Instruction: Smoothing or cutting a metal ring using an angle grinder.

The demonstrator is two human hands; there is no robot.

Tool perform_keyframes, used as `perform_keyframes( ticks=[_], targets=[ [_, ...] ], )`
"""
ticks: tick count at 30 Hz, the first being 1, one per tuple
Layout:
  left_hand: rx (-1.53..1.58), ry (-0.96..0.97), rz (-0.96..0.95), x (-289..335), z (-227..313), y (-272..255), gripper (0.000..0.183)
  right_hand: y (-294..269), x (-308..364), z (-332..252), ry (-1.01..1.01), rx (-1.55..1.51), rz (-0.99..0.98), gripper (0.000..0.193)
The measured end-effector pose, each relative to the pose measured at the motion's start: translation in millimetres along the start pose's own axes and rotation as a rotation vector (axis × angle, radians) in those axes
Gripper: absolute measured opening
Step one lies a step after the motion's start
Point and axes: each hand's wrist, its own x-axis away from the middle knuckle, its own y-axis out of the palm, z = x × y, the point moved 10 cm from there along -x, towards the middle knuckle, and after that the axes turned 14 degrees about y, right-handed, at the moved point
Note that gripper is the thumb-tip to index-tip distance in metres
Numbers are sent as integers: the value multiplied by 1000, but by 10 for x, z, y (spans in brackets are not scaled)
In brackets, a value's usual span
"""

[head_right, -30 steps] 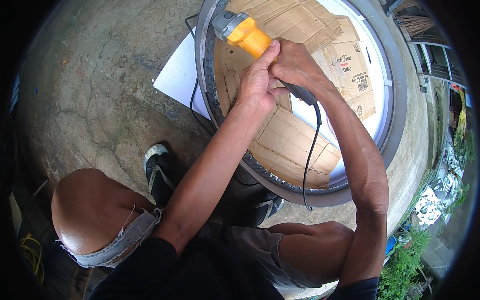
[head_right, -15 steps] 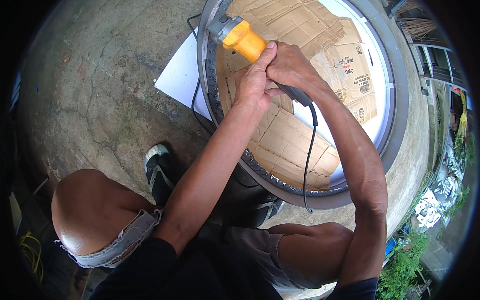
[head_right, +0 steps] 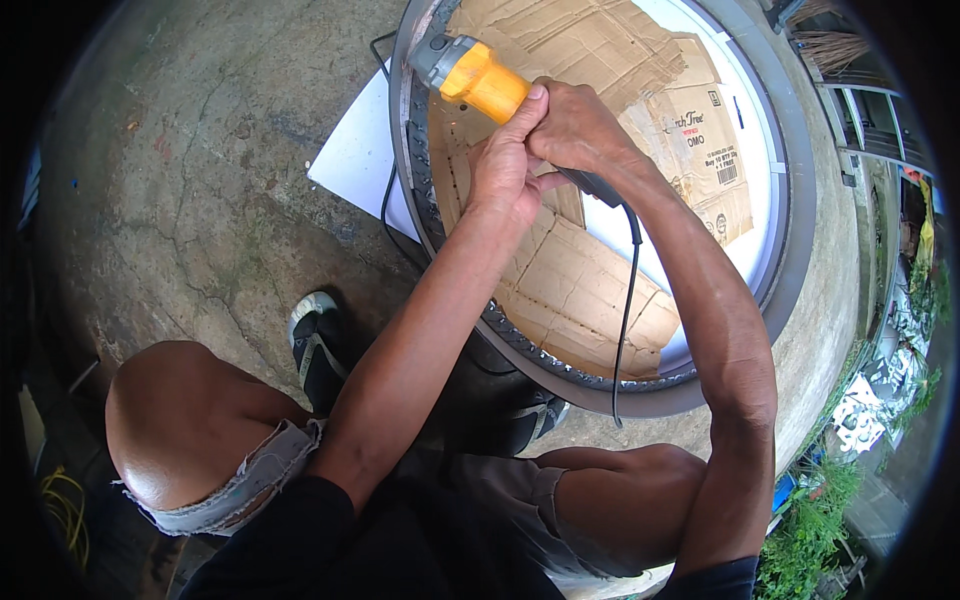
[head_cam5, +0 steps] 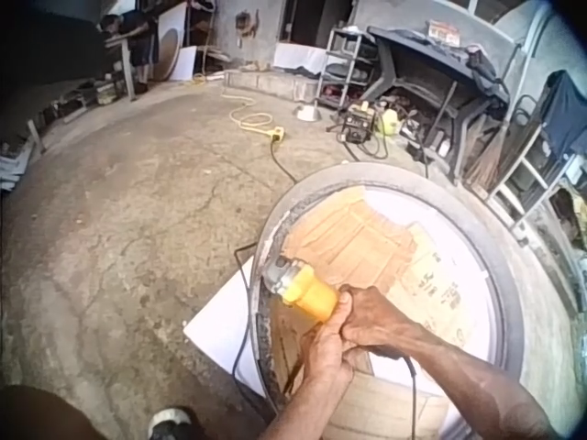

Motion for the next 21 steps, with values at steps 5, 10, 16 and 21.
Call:
perform_keyframes(
  ticks=[5,10,16,21],
  targets=[
    [17,-38,-1,1,-20,9,50,-1,-13,45,15,-37,21,32],
    [6,-51,17,56,-23,27,49,-22,-8,70,26,-15,60,31],
    [-3,-50,39,48,-18,-1,48,1,4,44,22,-36,6,31],
    [0,-28,57,58,15,-47,48,46,29,-18,20,-34,-69,28]
  ],
)
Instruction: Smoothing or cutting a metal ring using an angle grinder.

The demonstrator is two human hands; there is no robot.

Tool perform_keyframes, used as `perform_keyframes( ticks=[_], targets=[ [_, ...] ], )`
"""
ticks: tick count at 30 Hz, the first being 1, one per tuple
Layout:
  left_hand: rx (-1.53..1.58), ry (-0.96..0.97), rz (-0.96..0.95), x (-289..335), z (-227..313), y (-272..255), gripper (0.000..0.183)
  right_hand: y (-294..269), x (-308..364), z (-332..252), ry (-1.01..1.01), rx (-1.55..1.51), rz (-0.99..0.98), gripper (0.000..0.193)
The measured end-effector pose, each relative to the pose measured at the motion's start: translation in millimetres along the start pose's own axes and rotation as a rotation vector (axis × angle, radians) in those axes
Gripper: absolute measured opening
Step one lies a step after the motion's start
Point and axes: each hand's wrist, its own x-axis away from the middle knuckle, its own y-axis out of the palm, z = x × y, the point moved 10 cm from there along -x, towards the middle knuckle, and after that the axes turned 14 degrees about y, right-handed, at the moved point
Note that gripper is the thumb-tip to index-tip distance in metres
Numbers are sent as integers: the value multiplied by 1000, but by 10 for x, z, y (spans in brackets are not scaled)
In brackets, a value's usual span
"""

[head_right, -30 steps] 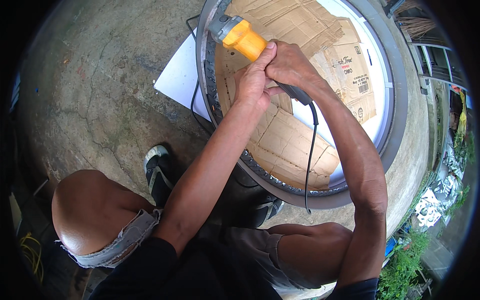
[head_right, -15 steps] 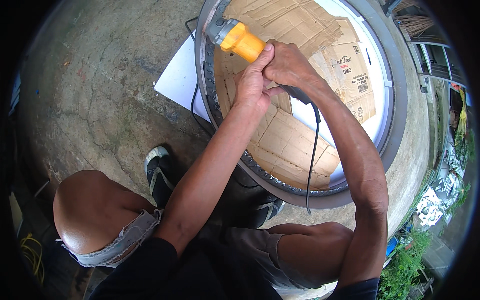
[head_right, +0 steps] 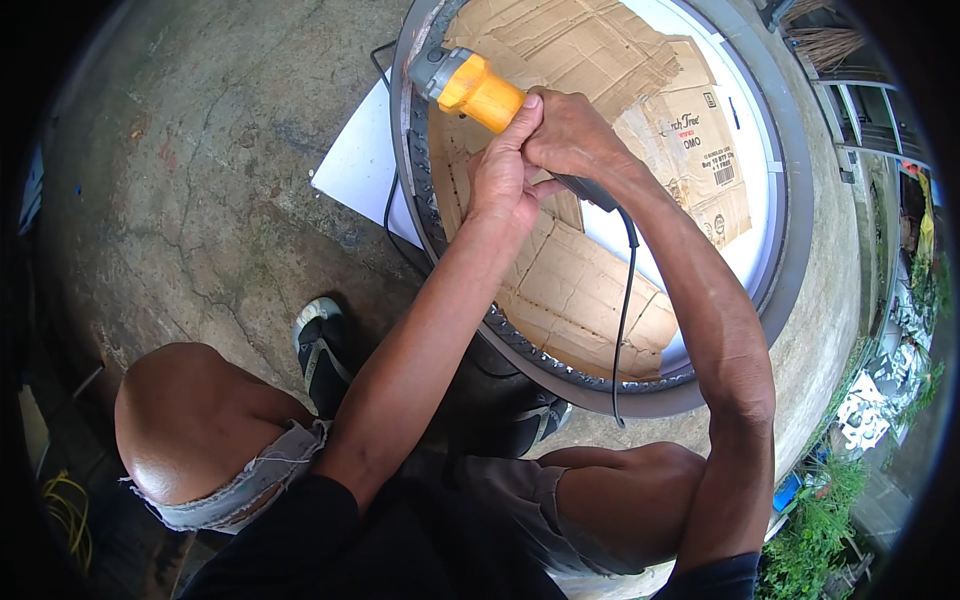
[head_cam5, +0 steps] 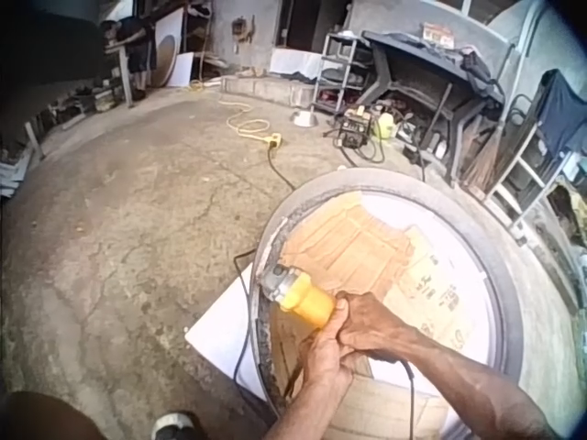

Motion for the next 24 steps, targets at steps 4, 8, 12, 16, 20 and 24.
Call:
perform_keyframes(
  ticks=[4,8,12,16,20,24],
  targets=[
    [-6,-19,-27,11,-50,50,54,-52,-13,53,19,0,65,29],
    [-46,-22,-45,-22,-50,35,59,-9,-16,47,20,-9,14,31],
    [-71,-30,-60,-40,-47,22,60,2,-36,42,-2,-1,0,32],
    [-67,-35,-52,-37,-34,13,62,-18,-9,34,52,-40,2,31],
    [-44,-14,-47,-8,-34,29,64,-23,-10,6,16,-9,5,31],
    [-71,-27,-54,-16,7,38,65,-51,2,0,25,-23,47,33]
  ],
)
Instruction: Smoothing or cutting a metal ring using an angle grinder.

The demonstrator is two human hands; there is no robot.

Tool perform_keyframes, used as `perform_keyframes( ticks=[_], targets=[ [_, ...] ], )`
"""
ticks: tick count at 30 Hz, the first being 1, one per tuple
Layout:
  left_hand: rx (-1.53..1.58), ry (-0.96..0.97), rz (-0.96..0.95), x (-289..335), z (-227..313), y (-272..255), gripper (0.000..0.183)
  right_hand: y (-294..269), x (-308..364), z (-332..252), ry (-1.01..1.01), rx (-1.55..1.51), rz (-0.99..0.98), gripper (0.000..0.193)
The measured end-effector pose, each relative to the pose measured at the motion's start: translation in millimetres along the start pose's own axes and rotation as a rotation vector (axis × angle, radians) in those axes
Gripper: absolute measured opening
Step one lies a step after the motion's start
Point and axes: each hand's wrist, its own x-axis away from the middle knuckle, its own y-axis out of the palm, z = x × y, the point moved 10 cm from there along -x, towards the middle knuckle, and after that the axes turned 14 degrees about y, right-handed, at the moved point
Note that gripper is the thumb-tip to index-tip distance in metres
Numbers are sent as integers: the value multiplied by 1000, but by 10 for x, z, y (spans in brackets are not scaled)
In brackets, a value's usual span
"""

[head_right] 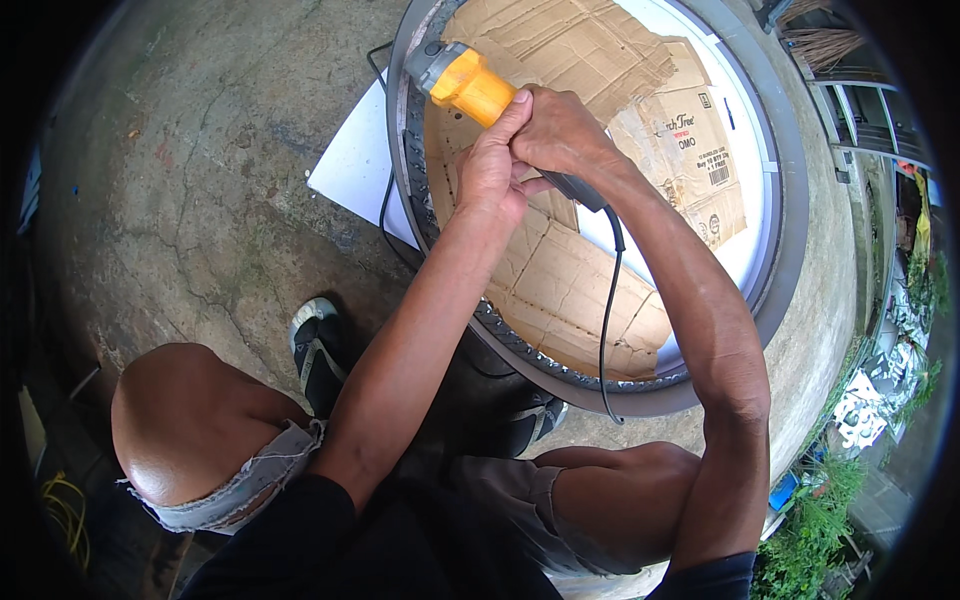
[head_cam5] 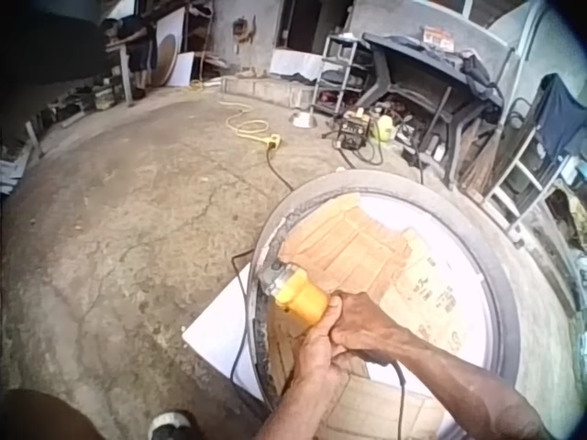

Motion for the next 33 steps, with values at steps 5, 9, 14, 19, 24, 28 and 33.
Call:
perform_keyframes(
  ticks=[5,9,14,19,24,28,33],
  targets=[
    [-13,-9,3,4,2,3,66,20,-5,-7,-9,3,-29,32],
    [-11,-12,-6,-40,23,-25,65,6,-6,-30,-18,-13,-10,30],
    [8,29,-36,-28,28,86,50,-77,-19,58,-20,-4,60,30],
    [9,31,2,-32,8,47,47,-9,-19,46,5,36,14,31],
    [21,34,48,3,-22,-23,45,12,53,-18,2,-7,-24,29],
    [12,34,17,41,-55,-55,62,57,41,-3,-58,21,0,29],
    [-19,7,27,60,-70,-45,61,53,40,28,-75,-6,7,29]
  ],
)
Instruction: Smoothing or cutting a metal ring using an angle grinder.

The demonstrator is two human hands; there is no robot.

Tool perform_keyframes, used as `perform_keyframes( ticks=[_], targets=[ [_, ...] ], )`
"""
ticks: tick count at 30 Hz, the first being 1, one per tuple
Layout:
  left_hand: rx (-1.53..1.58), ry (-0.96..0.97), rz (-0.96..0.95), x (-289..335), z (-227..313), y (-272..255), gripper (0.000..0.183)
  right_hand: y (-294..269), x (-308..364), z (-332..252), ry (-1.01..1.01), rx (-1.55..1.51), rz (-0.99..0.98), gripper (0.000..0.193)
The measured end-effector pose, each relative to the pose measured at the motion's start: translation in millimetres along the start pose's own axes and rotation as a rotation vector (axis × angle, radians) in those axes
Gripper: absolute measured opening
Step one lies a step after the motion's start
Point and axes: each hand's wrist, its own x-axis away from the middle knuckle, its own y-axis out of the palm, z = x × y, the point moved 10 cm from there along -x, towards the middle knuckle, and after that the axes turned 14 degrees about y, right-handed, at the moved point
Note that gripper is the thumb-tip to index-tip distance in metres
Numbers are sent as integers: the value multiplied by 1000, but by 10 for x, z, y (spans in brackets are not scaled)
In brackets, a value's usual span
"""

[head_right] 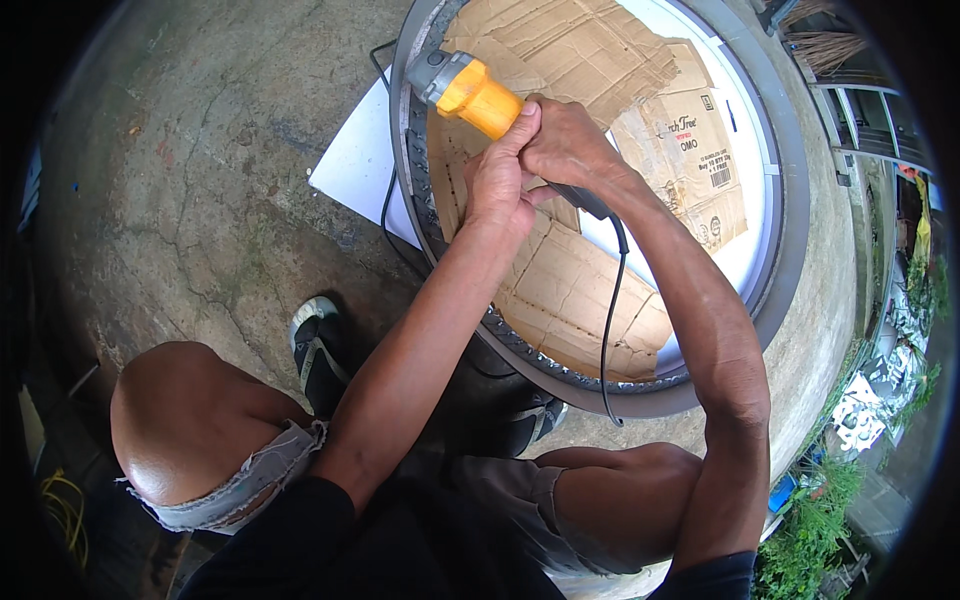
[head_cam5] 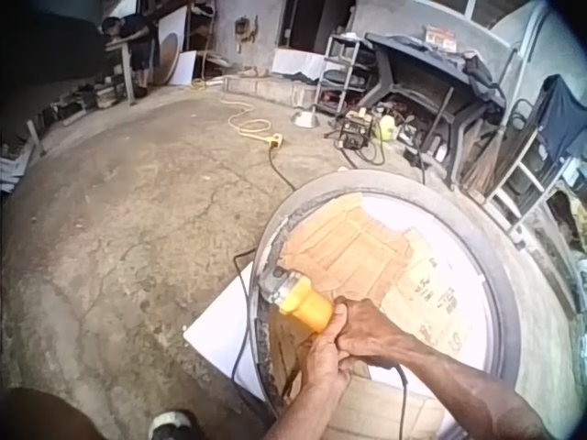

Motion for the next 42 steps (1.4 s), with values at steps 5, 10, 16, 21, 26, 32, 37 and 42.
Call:
perform_keyframes(
  ticks=[5,10,16,21,26,32,37,42],
  targets=[
    [57,3,-23,26,-24,18,61,10,14,-1,19,17,-29,31],
    [51,-11,-8,-42,37,85,53,-54,-45,58,86,31,34,30],
    [64,8,4,-109,111,145,44,-130,-59,52,138,8,-9,32],
    [32,-5,33,-118,97,80,42,-50,-107,69,104,-6,-24,32],
    [101,4,36,-132,86,62,44,-46,-101,-13,83,3,0,32],
    [69,-6,36,-131,63,74,43,-54,-113,38,43,-7,21,31],
    [49,0,39,-116,77,37,43,-30,-104,30,64,-33,-17,32],
    [30,2,34,-122,80,40,44,-13,-124,86,117,-34,-41,33]
  ],
)
